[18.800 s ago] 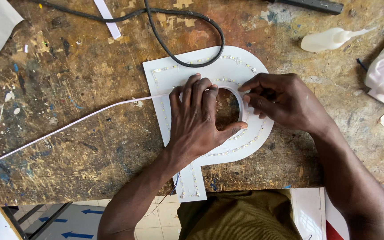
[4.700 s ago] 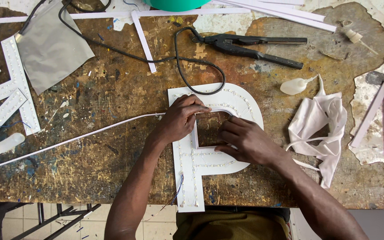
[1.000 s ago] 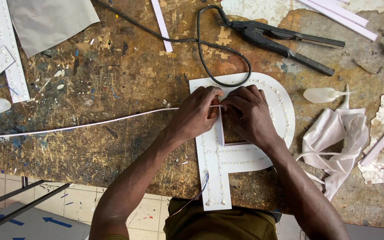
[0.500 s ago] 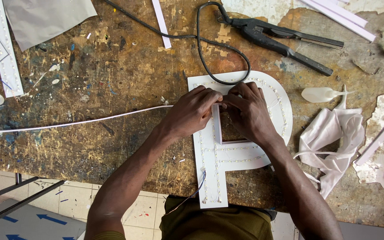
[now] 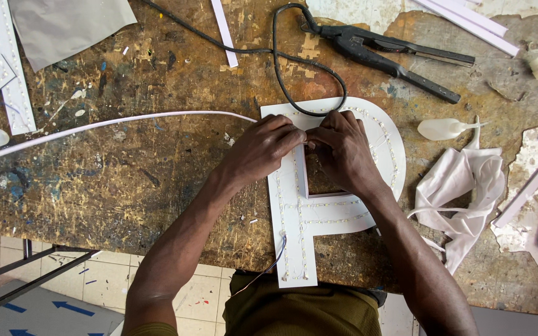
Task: The person applies glue from a white bottle to a white letter-shaped base and presses a flexible LED strip into place. They work along the curves and straight edges of the letter, smoothing the strip with their fingers to ensure it adheres properly.
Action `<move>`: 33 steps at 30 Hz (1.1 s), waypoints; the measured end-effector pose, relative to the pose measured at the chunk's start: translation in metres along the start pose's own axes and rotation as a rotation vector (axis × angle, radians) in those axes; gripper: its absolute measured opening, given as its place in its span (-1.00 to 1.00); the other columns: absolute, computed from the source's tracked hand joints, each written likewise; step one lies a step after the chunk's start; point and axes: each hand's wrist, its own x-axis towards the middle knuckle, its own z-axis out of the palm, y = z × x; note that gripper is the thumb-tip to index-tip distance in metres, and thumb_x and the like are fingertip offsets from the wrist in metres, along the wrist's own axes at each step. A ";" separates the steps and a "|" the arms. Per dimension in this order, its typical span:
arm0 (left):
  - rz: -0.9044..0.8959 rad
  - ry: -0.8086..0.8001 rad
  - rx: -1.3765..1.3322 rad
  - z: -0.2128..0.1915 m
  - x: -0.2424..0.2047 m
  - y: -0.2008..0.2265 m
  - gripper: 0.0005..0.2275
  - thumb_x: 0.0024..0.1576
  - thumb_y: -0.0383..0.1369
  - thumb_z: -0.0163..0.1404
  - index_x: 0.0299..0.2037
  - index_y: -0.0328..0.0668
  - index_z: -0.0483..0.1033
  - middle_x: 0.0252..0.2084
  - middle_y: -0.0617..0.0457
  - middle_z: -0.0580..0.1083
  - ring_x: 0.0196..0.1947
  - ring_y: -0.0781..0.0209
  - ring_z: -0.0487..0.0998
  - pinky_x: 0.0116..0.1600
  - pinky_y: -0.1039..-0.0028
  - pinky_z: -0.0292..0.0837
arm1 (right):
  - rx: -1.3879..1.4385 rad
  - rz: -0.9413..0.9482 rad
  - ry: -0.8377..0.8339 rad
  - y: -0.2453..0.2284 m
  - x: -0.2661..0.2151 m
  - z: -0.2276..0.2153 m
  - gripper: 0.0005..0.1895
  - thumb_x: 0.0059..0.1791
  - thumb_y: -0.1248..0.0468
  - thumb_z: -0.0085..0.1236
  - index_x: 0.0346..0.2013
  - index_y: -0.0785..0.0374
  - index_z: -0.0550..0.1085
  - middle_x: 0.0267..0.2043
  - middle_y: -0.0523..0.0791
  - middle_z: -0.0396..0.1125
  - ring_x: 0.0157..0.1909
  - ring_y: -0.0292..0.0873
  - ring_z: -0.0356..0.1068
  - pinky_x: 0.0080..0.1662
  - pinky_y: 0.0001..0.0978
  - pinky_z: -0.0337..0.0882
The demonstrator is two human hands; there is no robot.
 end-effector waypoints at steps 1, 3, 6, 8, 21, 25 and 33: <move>0.000 -0.001 0.000 0.001 -0.001 -0.002 -0.83 0.35 -0.62 0.09 0.05 -0.18 0.54 -0.23 -0.13 0.60 0.05 -0.05 0.64 0.19 0.19 0.59 | 0.001 0.001 0.000 0.000 0.000 0.000 -0.83 0.07 0.38 0.32 -0.12 0.02 0.70 -0.18 -0.15 0.18 0.02 0.08 0.30 0.01 -0.04 0.25; 0.047 0.016 0.026 0.002 -0.002 -0.006 -0.84 0.36 -0.61 0.08 0.03 -0.12 0.57 -0.24 -0.10 0.63 0.06 -0.02 0.64 0.26 0.19 0.57 | 0.005 0.003 0.000 0.001 0.000 0.001 -0.84 0.09 0.37 0.31 -0.12 0.03 0.70 -0.18 -0.16 0.16 0.02 0.08 0.31 0.01 -0.04 0.24; 0.058 0.042 0.034 0.010 -0.001 -0.005 -0.84 0.37 -0.58 0.08 0.05 -0.10 0.55 -0.23 -0.08 0.63 0.08 0.01 0.63 0.29 0.21 0.56 | -0.008 -0.002 -0.008 0.003 0.000 0.003 -0.86 0.11 0.37 0.31 -0.12 0.03 0.69 -0.19 -0.16 0.16 0.03 0.09 0.30 0.02 -0.03 0.23; 0.064 0.052 0.052 0.015 0.000 -0.005 -0.85 0.38 -0.59 0.08 0.04 -0.10 0.55 -0.23 -0.07 0.63 0.08 0.01 0.63 0.29 0.20 0.56 | -0.008 -0.003 -0.014 0.000 0.001 0.001 -0.87 0.11 0.37 0.32 -0.12 0.05 0.69 -0.18 -0.14 0.18 0.03 0.10 0.31 0.02 -0.02 0.24; -0.353 -0.069 -0.125 0.019 -0.003 0.022 -0.69 0.34 -0.56 -0.01 0.29 -0.24 0.40 -0.12 -0.22 0.58 -0.13 -0.17 0.73 -0.14 0.08 0.71 | 0.009 -0.003 0.027 0.002 -0.003 0.006 -0.96 0.12 0.30 0.35 -0.15 0.09 0.67 -0.23 -0.13 0.19 0.01 0.11 0.33 0.02 -0.01 0.24; -0.351 -0.097 -0.107 0.006 0.006 0.029 -0.66 0.29 -0.60 0.02 0.28 -0.34 0.40 -0.17 -0.24 0.57 -0.19 -0.15 0.73 -0.19 0.12 0.70 | 0.009 0.001 0.041 0.002 -0.003 0.006 -0.97 0.13 0.28 0.33 -0.15 0.06 0.67 -0.22 -0.14 0.19 0.01 0.10 0.32 0.03 0.00 0.24; -0.398 -0.157 -0.220 -0.008 0.020 0.036 -0.64 0.24 -0.66 0.02 0.25 -0.42 0.43 -0.27 -0.26 0.59 -0.33 -0.11 0.71 -0.27 0.17 0.66 | 0.021 -0.016 0.052 0.001 -0.004 0.005 -0.92 0.08 0.35 0.35 -0.19 0.08 0.67 -0.22 -0.13 0.17 0.00 0.11 0.31 0.00 0.01 0.22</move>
